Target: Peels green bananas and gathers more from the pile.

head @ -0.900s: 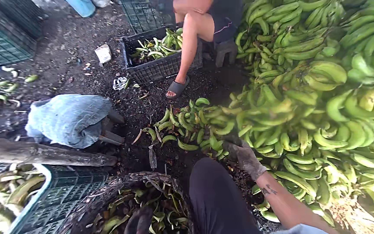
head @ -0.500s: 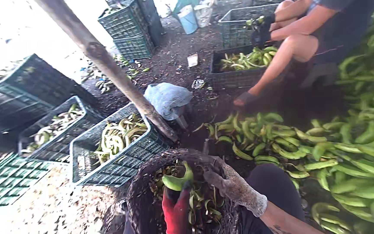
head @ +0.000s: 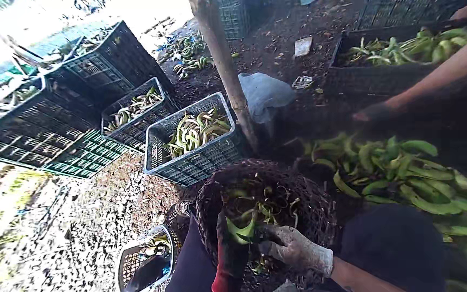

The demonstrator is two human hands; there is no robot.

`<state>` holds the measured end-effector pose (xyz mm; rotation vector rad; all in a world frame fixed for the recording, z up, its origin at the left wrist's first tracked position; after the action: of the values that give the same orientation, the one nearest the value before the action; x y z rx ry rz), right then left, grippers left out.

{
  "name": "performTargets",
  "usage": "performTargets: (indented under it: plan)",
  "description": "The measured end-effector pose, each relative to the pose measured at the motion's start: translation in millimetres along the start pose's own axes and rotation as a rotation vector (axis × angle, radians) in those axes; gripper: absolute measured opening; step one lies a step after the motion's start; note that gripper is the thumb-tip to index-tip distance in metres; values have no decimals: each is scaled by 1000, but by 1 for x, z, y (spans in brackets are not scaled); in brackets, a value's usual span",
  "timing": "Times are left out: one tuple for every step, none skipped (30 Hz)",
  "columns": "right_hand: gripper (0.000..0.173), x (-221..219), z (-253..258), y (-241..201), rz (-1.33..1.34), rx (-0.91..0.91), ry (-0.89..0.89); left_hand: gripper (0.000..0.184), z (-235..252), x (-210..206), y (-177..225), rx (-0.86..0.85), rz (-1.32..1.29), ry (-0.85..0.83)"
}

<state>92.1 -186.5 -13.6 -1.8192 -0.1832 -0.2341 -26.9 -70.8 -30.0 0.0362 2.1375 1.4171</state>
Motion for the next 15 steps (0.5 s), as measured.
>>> performTargets:
  plan:
    - [66, -1, 0, -1, -33, 17, 16, 54, 0, -2, 0, -15, 49, 26]
    - [66, -1, 0, -1, -52, 26, 34, 54, -1, -3, 0, -30, 87, 57]
    - [67, 0, 0, -1, -56, 29, 53, 54, 0, -5, 1, -50, 126, 73]
    - [66, 1, 0, 0, -43, 26, 68, 55, -1, -6, 3, -76, 176, 93]
    - [65, 2, -1, 1, -15, 13, 77, 54, -2, -9, 6, -106, 243, 130]
    - [63, 3, -2, 2, 33, -6, 94, 54, -3, -11, 9, -133, 315, 172]
    - [59, 4, -3, 2, 114, -28, 122, 52, -5, -13, 11, -163, 372, 207]
    - [51, 4, -4, 2, 231, -52, 157, 48, -9, -16, 13, -200, 416, 232]
    - [42, 3, -4, 3, 366, -77, 190, 44, -12, -19, 16, -237, 441, 235]
    - [35, 2, -4, 5, 457, -107, 219, 41, -12, -22, 16, -261, 445, 230]
    - [33, 1, -5, 7, 432, -119, 250, 40, -9, -22, 15, -250, 439, 227]
    - [37, 2, -6, 7, 284, -107, 279, 44, -6, -22, 11, -185, 430, 227]
    - [42, 1, -9, 6, 82, -69, 289, 47, -3, -20, 6, -93, 391, 229]
    - [44, -5, -10, 4, -83, 15, 299, 45, 1, -17, 0, -31, 329, 224]
    - [45, -12, -10, 3, -146, 70, 279, 42, 4, -12, -7, -4, 256, 217]
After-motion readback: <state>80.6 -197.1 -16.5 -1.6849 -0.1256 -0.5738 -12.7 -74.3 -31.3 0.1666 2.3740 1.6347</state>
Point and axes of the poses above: each hand's wrist, its own z-axis towards the middle knuckle, its own x-axis out of the back of the hand, y = z × x, the point moved 5 cm from there along z, towards the middle knuckle
